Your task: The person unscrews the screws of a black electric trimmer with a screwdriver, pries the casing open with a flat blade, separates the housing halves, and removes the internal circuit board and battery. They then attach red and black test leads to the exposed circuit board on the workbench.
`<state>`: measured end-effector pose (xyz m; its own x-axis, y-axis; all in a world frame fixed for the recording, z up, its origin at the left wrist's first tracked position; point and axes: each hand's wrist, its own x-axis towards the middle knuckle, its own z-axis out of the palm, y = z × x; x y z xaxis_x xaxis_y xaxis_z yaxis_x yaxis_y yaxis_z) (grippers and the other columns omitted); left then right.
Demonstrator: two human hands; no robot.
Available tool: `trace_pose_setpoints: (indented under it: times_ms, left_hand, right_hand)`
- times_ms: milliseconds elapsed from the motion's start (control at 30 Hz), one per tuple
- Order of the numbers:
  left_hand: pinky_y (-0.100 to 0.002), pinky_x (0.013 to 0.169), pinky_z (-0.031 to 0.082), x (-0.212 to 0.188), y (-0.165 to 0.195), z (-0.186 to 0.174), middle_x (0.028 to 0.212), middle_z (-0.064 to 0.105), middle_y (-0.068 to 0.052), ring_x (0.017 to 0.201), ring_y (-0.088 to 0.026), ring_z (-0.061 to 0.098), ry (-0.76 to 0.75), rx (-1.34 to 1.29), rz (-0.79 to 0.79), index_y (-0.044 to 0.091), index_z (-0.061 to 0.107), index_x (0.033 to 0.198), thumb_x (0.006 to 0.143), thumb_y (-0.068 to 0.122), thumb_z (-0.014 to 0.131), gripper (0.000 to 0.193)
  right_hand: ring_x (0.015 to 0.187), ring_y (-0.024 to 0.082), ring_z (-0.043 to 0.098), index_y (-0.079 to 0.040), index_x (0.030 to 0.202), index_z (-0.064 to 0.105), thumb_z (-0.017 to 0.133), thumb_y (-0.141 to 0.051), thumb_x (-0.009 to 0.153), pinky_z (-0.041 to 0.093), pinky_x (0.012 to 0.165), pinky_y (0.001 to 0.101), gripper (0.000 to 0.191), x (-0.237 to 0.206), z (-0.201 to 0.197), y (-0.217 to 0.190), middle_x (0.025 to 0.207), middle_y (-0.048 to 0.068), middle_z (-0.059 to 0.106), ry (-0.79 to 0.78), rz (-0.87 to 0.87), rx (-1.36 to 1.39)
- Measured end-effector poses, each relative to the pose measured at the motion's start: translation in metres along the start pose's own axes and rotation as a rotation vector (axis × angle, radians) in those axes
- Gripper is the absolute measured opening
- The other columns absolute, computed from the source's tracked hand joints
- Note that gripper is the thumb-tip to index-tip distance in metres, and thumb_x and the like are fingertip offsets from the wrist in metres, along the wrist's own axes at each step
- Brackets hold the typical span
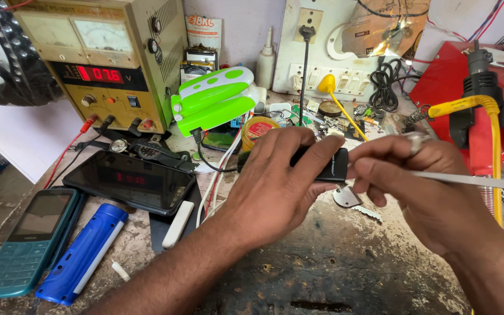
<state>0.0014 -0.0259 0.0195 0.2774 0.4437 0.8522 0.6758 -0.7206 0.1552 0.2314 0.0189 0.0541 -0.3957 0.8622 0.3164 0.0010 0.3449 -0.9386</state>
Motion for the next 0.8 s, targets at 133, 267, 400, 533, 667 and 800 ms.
trace_pose_setpoints:
  times_ms: [133,267,400,533,667,800]
  left_hand:
    - [-0.047,0.098,0.048,-0.0011,-0.0015,0.0026,0.121,0.055,-0.013,0.114,-0.033,0.058,-0.037,-0.026,-0.06,0.014,0.059,0.136,0.085,0.016,0.079,0.055]
    - [-0.047,0.097,0.049,-0.0028,-0.0031,0.0015,0.117,0.056,-0.01,0.113,-0.032,0.059,-0.062,-0.039,-0.064,0.017,0.06,0.135,0.079,0.012,0.08,0.06]
    - [-0.047,0.102,0.049,-0.0033,-0.0051,-0.0008,0.124,0.058,-0.011,0.118,-0.033,0.059,-0.019,-0.083,0.003,0.015,0.058,0.137,0.078,0.006,0.077,0.062]
    - [-0.046,0.099,0.05,-0.0017,-0.0078,-0.0014,0.116,0.065,-0.007,0.111,-0.031,0.061,-0.1,-0.159,-0.007,0.014,0.059,0.138,0.08,0.005,0.075,0.06]
    - [-0.047,0.097,0.049,-0.0017,-0.0084,-0.0018,0.112,0.065,-0.007,0.108,-0.031,0.063,-0.104,-0.191,-0.012,0.014,0.06,0.137,0.084,0.009,0.077,0.057]
    - [-0.046,0.099,0.049,-0.0011,-0.0094,-0.0021,0.114,0.066,-0.006,0.111,-0.031,0.065,-0.086,-0.195,0.007,0.015,0.059,0.137,0.085,0.008,0.076,0.056]
  right_hand:
    - [0.065,0.014,0.063,0.008,0.103,0.079,0.072,0.001,0.085,0.049,0.056,0.0287,0.02,0.0007,-0.0005,0.001,0.075,0.014,0.074,-0.019,0.088,-0.088]
    - [0.071,0.015,0.069,0.009,0.099,0.079,0.073,0.0,0.086,0.056,0.061,0.0296,0.017,0.001,0.0013,0.0017,0.081,0.014,0.076,-0.015,0.075,-0.121]
    - [0.071,0.017,0.075,0.007,0.099,0.079,0.073,-0.001,0.084,0.063,0.065,0.0314,0.019,0.0015,0.002,-0.0014,0.081,0.015,0.079,-0.003,0.105,-0.165]
    - [0.069,0.018,0.078,0.007,0.095,0.08,0.073,-0.003,0.082,0.065,0.066,0.0312,0.017,0.0045,0.0019,-0.0066,0.076,0.016,0.081,-0.042,0.144,-0.234]
    - [0.07,0.017,0.079,0.006,0.096,0.08,0.073,-0.002,0.081,0.066,0.067,0.0307,0.018,0.0049,0.0023,-0.0078,0.076,0.016,0.081,-0.063,0.165,-0.235]
    - [0.067,0.018,0.077,0.006,0.093,0.079,0.073,-0.003,0.082,0.064,0.064,0.0308,0.016,0.004,0.0011,-0.0067,0.074,0.016,0.08,-0.062,0.168,-0.22]
